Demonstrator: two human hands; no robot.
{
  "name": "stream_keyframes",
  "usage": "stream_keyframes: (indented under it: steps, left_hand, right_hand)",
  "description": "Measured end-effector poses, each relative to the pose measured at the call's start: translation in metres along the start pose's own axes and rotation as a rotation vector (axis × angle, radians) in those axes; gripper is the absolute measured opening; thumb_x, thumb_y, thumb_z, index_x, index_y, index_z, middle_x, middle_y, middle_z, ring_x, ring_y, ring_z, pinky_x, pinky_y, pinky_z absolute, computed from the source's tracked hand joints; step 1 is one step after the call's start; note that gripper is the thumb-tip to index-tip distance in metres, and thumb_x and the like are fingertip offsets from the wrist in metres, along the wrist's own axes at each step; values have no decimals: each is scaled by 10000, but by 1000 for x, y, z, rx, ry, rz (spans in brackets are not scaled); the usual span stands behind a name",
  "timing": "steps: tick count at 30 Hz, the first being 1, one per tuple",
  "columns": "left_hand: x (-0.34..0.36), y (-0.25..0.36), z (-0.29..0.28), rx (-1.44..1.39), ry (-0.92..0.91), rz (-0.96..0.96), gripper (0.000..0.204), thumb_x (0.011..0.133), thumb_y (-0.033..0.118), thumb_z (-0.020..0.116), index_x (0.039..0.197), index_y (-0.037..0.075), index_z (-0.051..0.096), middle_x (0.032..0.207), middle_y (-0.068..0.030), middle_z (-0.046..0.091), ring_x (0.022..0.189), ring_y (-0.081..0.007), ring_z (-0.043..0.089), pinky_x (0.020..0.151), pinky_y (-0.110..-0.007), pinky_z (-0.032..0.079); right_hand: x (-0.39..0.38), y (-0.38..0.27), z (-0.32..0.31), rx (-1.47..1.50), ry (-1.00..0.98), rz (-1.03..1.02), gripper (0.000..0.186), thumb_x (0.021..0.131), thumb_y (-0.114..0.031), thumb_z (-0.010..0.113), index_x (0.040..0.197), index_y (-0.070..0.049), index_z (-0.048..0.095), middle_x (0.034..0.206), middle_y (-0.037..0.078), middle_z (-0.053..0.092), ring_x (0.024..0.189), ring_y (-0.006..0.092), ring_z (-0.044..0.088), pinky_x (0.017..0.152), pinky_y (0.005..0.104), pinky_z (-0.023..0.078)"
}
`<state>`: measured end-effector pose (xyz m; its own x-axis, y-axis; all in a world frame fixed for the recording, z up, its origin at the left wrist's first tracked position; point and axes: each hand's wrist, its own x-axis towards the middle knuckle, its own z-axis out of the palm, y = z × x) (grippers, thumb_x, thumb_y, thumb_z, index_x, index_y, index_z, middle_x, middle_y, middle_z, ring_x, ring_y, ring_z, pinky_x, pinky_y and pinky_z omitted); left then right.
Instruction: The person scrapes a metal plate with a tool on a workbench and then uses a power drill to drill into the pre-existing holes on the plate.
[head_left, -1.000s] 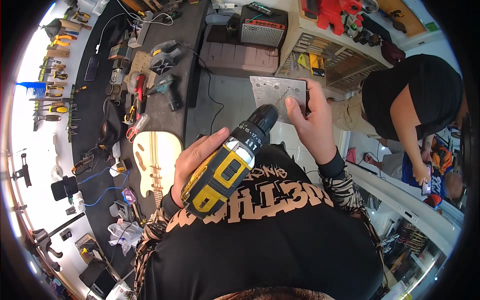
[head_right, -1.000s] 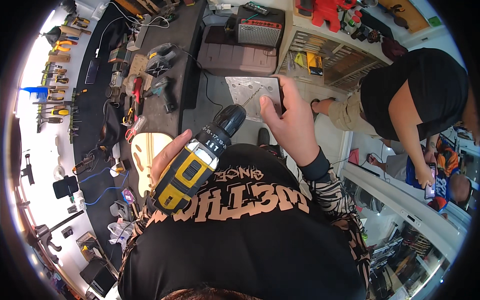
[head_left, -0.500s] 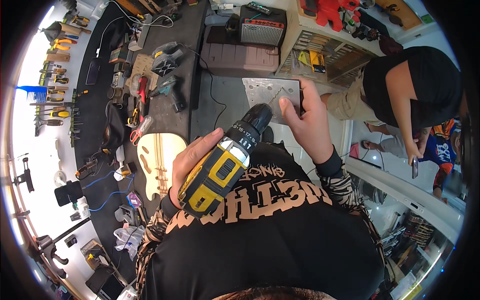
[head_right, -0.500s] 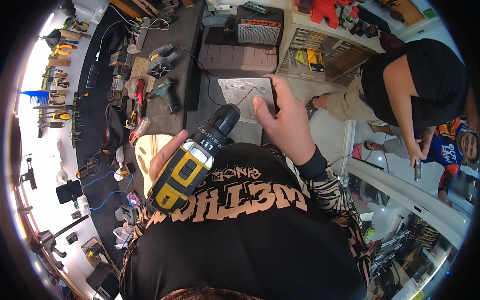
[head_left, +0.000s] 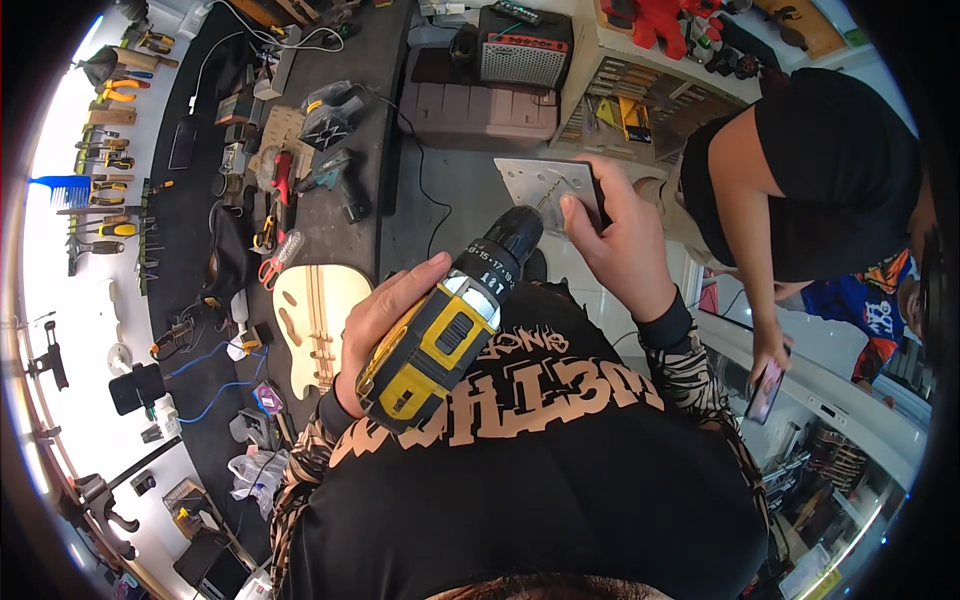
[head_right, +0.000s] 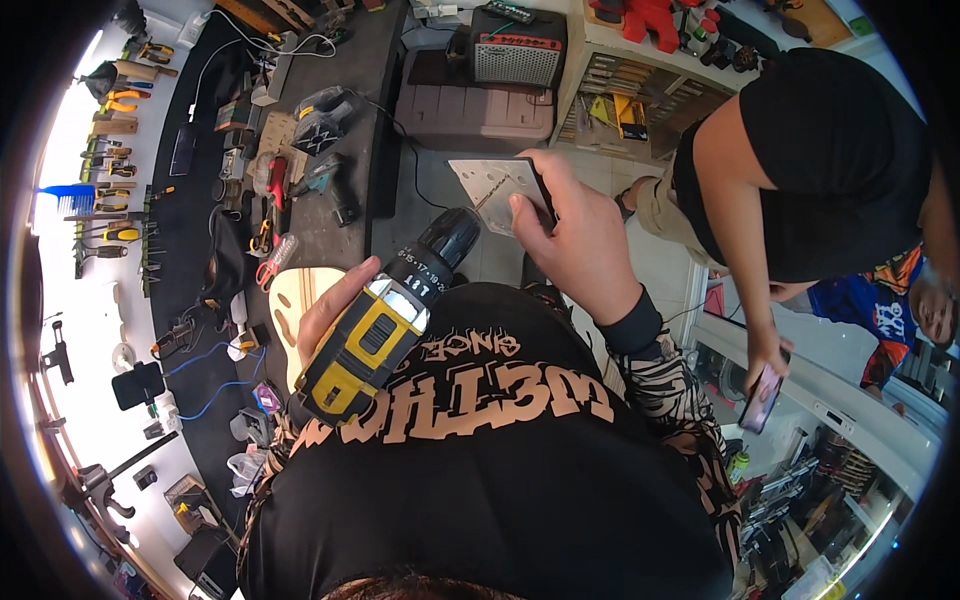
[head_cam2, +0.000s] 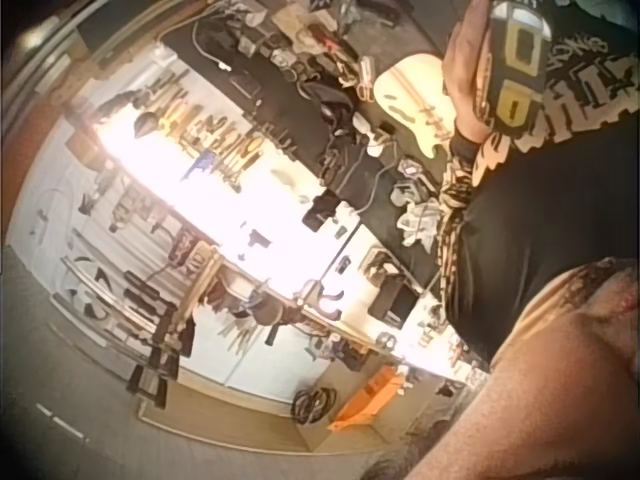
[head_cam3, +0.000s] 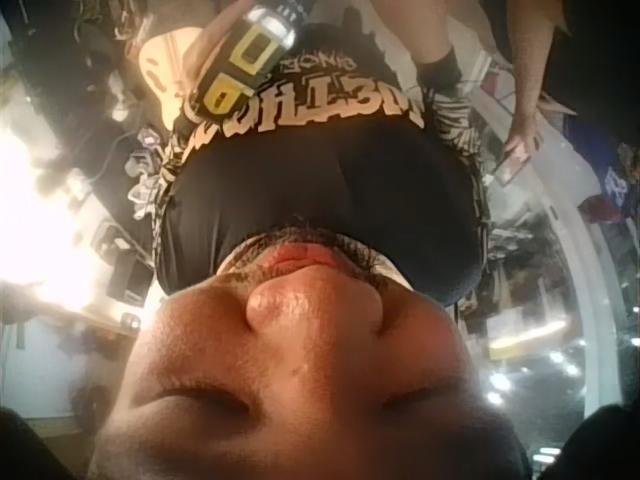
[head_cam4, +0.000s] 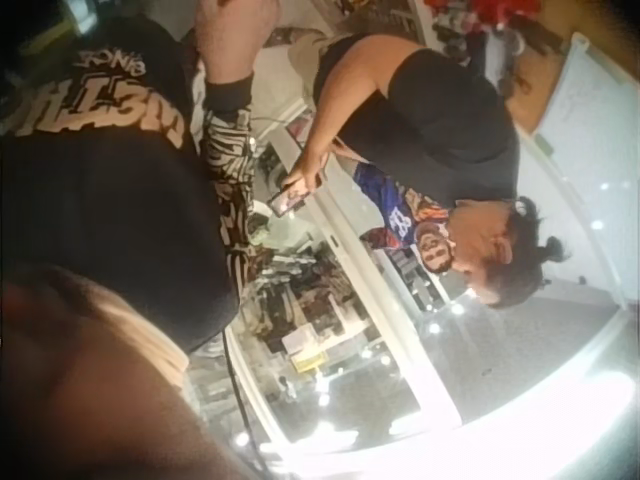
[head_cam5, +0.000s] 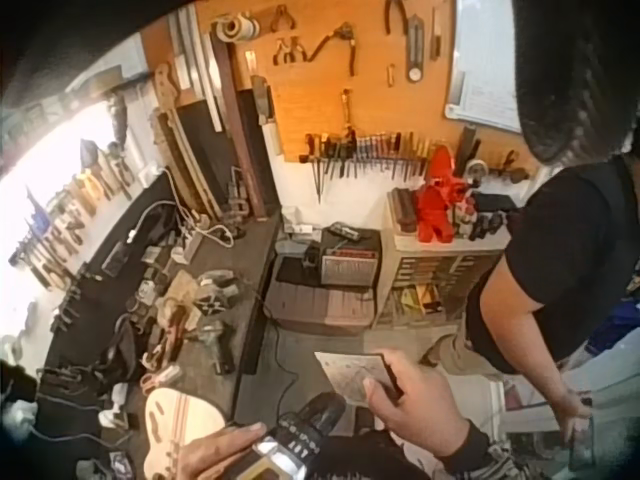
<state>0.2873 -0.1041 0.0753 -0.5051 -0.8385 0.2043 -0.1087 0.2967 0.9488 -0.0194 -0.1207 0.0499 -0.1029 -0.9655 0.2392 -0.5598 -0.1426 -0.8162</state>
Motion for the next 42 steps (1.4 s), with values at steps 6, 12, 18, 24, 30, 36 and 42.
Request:
stream_keyframes:
  steps: [6,12,18,24,30,36,42]
  left_hand:
    - [1,-2,-1,-4,2,-19,745,872,60,843,1559,1,560,1149,-190,736,952,-273,722,859,-347,557]
    - [3,-7,-5,-9,-16,-10,750,869,61,846,1559,-1,559,1126,-179,732,930,-268,713,845,-345,552]
    - [2,-9,-6,-17,-11,-18,754,857,57,856,1551,-3,567,1138,-182,735,938,-270,716,851,-348,555]
    - [3,-11,-9,-10,-20,-23,758,848,58,865,1546,-2,573,1184,-196,741,974,-280,731,880,-350,562]
    - [6,-7,-12,-47,-17,-68,748,856,50,855,1545,-7,571,1208,-197,740,996,-280,734,898,-352,561]
    - [12,-7,-12,-69,-14,-86,718,888,64,826,1551,-11,562,1240,-215,736,1053,-308,739,946,-364,557]
    - [13,-10,-12,-61,-7,-71,714,891,68,821,1551,-12,563,1242,-220,734,1063,-320,740,953,-365,556]
  right_hand:
    - [3,3,2,-48,4,-38,364,977,-180,722,1315,-72,638,877,168,738,709,343,732,671,406,568]
    - [5,-1,1,-84,-12,-47,358,973,-174,723,1308,-82,639,852,164,725,683,342,717,670,415,564]
    - [5,2,2,-56,-82,15,385,976,-102,727,1342,-34,629,956,166,762,794,254,753,747,336,575]
    - [6,3,4,-29,-90,19,384,988,-104,720,1351,-22,624,973,162,760,813,218,742,769,319,572]
    - [10,-2,2,10,-132,28,383,994,-105,716,1356,-25,620,954,150,756,788,207,727,745,310,561]
    - [10,-7,10,4,-116,-28,395,977,-141,724,1357,-96,622,792,158,693,693,360,701,652,419,540]
    - [11,-9,13,-17,-117,-29,407,975,-132,722,1368,-113,619,747,148,668,672,356,685,634,427,526]
